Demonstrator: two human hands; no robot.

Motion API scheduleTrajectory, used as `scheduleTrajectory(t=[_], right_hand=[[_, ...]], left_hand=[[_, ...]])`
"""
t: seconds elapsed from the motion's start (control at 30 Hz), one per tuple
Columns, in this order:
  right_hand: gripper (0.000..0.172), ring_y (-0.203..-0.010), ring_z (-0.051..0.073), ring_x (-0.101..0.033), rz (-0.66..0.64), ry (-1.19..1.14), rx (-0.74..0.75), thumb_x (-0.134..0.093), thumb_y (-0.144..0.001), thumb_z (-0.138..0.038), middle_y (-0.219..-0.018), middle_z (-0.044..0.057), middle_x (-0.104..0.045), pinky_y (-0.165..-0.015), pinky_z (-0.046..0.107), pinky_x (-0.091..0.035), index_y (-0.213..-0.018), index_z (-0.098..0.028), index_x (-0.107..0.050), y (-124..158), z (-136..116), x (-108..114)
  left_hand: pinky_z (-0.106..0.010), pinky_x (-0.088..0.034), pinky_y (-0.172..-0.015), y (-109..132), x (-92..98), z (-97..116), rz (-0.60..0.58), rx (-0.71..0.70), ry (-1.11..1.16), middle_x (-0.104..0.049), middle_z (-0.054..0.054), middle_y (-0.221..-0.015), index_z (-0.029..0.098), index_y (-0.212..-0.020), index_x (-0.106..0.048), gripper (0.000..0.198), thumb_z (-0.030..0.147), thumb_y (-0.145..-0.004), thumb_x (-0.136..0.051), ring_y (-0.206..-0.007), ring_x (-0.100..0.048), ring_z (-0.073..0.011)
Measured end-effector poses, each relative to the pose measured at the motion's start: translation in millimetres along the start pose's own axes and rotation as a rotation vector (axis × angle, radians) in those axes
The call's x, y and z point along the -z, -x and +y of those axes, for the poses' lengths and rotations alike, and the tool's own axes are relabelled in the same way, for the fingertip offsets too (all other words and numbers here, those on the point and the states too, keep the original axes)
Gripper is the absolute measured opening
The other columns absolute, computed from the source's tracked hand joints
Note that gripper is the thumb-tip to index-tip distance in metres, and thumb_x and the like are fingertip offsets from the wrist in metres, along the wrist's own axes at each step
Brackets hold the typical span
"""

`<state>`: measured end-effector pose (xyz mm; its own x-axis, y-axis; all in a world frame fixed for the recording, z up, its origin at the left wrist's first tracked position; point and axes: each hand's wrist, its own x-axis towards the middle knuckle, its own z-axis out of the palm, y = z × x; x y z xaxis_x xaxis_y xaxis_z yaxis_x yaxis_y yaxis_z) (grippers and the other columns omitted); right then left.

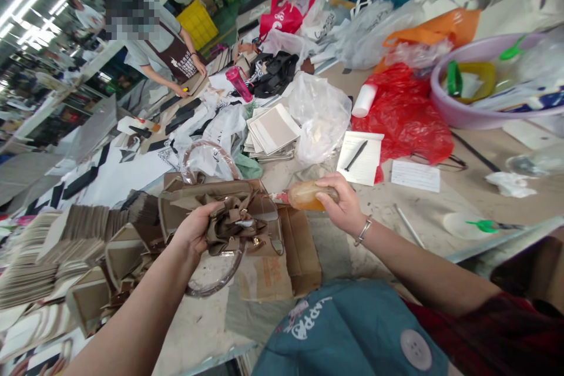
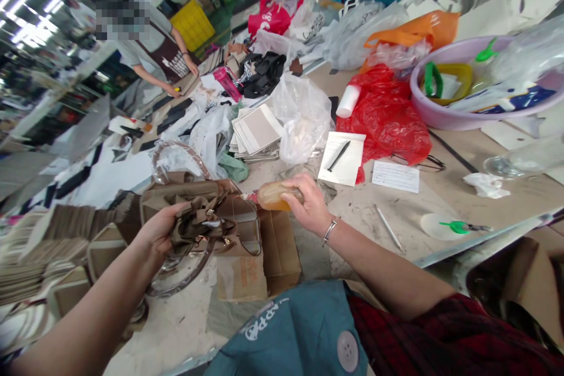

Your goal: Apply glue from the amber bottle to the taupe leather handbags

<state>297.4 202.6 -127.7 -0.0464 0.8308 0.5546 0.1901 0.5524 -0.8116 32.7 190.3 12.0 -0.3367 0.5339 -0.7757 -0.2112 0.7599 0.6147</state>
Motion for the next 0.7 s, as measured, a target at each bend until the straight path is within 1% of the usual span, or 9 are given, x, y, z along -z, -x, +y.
scheduleTrajectory(t=[0.1, 0.2, 0.33, 0.43, 0.53, 0.7], right_hand=[[0.015, -0.090, 0.022, -0.055, 0.032, 0.001, 0.017, -0.054, -0.089, -0.026, -0.093, 0.005, -0.056, -0.078, 0.041, -0.048, -0.103, -0.025, -0.053, -9, -5, -2], [0.014, -0.088, 0.022, -0.055, 0.054, 0.018, 0.037, -0.054, -0.089, -0.027, -0.091, 0.005, -0.057, -0.077, 0.041, -0.048, -0.102, -0.024, -0.054, -14, -5, -5], [0.013, -0.088, 0.022, -0.056, 0.070, 0.020, 0.022, -0.054, -0.089, -0.029, -0.091, 0.006, -0.057, -0.078, 0.041, -0.048, -0.101, -0.023, -0.054, -15, -1, -7], [0.012, -0.088, 0.022, -0.055, 0.070, 0.009, 0.014, -0.053, -0.089, -0.028, -0.090, 0.005, -0.057, -0.077, 0.040, -0.048, -0.100, -0.023, -0.054, -14, 2, -10], [0.011, -0.085, 0.021, -0.055, 0.057, -0.010, 0.013, -0.054, -0.089, -0.026, -0.089, 0.005, -0.057, -0.076, 0.039, -0.048, -0.099, -0.023, -0.054, -13, 4, -11], [0.011, -0.085, 0.021, -0.055, 0.084, -0.041, -0.028, -0.054, -0.088, -0.026, -0.088, 0.004, -0.056, -0.076, 0.038, -0.047, -0.099, -0.023, -0.054, -12, 1, -12]], left_hand=[[-0.032, -0.055, -0.040, -4, 3.5, -1, -0.020, -0.003, 0.004, -0.069, -0.015, -0.060, 0.004, -0.077, -0.065, 0.022, 0.008, -0.080, -0.044, -0.045, -0.065, -0.0231], [-0.034, -0.057, -0.044, -8, 8.9, -2, -0.050, -0.003, 0.006, -0.070, -0.013, -0.061, 0.004, -0.079, -0.066, 0.021, 0.009, -0.080, -0.045, -0.048, -0.066, -0.0231], [-0.030, -0.058, -0.046, -9, 13.9, -4, -0.020, -0.013, 0.031, -0.069, -0.011, -0.058, 0.006, -0.075, -0.065, 0.021, 0.006, -0.080, -0.045, -0.046, -0.065, -0.0201], [-0.029, -0.058, -0.049, -10, 15.0, -4, -0.017, -0.003, 0.034, -0.069, -0.012, -0.058, 0.006, -0.076, -0.066, 0.021, 0.007, -0.081, -0.045, -0.049, -0.067, -0.0202], [-0.028, -0.058, -0.048, -12, 15.6, -3, -0.007, -0.002, 0.022, -0.069, -0.011, -0.057, 0.006, -0.077, -0.066, 0.020, 0.008, -0.081, -0.046, -0.048, -0.066, -0.0207], [-0.029, -0.058, -0.048, -15, 19.3, -3, 0.003, -0.009, 0.011, -0.068, -0.008, -0.053, 0.006, -0.090, -0.067, 0.023, 0.005, -0.078, -0.046, -0.050, -0.067, -0.0225]])
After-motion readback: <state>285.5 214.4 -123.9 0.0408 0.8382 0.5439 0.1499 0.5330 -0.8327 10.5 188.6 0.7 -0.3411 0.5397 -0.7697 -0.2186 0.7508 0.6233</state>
